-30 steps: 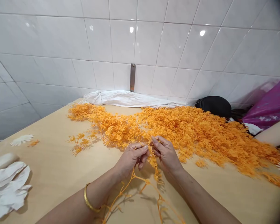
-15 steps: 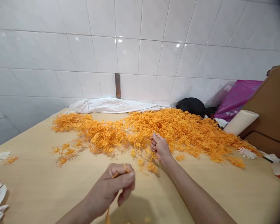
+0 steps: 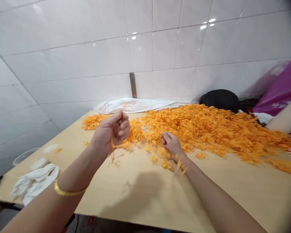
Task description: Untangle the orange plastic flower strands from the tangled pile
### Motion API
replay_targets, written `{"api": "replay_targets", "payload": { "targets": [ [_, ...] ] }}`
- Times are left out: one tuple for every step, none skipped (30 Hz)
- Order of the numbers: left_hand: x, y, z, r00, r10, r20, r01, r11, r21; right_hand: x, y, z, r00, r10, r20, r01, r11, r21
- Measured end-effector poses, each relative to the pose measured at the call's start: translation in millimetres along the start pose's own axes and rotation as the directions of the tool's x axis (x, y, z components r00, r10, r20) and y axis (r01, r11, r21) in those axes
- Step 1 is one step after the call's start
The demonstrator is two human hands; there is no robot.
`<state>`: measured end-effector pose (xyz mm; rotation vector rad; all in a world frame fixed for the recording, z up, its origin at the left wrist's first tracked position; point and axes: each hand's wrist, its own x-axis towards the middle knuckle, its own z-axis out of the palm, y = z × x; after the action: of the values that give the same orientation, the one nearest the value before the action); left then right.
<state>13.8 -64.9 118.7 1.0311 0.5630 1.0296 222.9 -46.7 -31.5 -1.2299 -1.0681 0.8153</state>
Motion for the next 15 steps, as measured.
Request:
{"api": "replay_targets", "payload": {
  "targets": [
    [8,5,5.1,1.000,0.027,0.014,-0.028,0.999,0.016,-2,0,2,0.999,-0.038,0.021,0.038,0.998,-0.041],
    [16,7,9.3,0.999,0.043,0.022,-0.044,0.998,0.037,-3,1,4,0.996,-0.080,0.040,0.083,0.993,-0.082],
    [24,8,12.7,0.998,0.053,0.033,-0.055,0.997,0.059,-4,1,6,0.991,-0.124,0.059,0.130,0.984,-0.121],
    [32,7,15.5,0.997,0.064,0.051,-0.068,0.995,0.075,-5,1,7,0.983,-0.167,0.080,0.178,0.971,-0.157],
    [39,4,18.5,0.995,0.075,0.072,-0.081,0.992,0.096,-6,2,8,0.973,-0.207,0.104,0.224,0.956,-0.189],
    [47,1,22.1,0.993,0.070,0.093,-0.081,0.989,0.120,-7,2,9,0.962,-0.242,0.128,0.265,0.939,-0.219],
    [53,-3,27.3,0.991,0.067,0.116,-0.083,0.987,0.140,-7,3,10,0.951,-0.269,0.152,0.300,0.921,-0.247],
    [59,-8,34.5,0.988,0.066,0.140,-0.088,0.983,0.158,-8,3,11,0.941,-0.291,0.174,0.330,0.904,-0.273],
    [63,-13,44.5,0.984,0.066,0.168,-0.095,0.980,0.172,-9,4,12,0.933,-0.306,0.191,0.352,0.887,-0.298],
    [66,-18,57.4,0.977,0.070,0.202,-0.107,0.978,0.179,-11,4,13,0.927,-0.315,0.201,0.366,0.873,-0.322],
    [67,-22,73.2,0.968,0.076,0.241,-0.121,0.976,0.179,-12,4,13,0.925,-0.320,0.204,0.374,0.861,-0.345],
    [67,-27,91.7,0.956,0.078,0.283,-0.131,0.976,0.174,-13,4,13,0.926,-0.320,0.201,0.374,0.852,-0.365],
    [64,-32,112.0,0.941,0.074,0.330,-0.135,0.977,0.164,-14,5,13,0.928,-0.318,0.195,0.370,0.847,-0.382],
    [60,-36,133.0,0.925,0.063,0.375,-0.130,0.979,0.156,-16,5,12,0.931,-0.314,0.187,0.364,0.841,-0.400],
    [54,-40,153.3,0.907,0.039,0.419,-0.112,0.982,0.151,-17,4,11,0.937,-0.300,0.180,0.349,0.850,-0.395]
  ]
}}
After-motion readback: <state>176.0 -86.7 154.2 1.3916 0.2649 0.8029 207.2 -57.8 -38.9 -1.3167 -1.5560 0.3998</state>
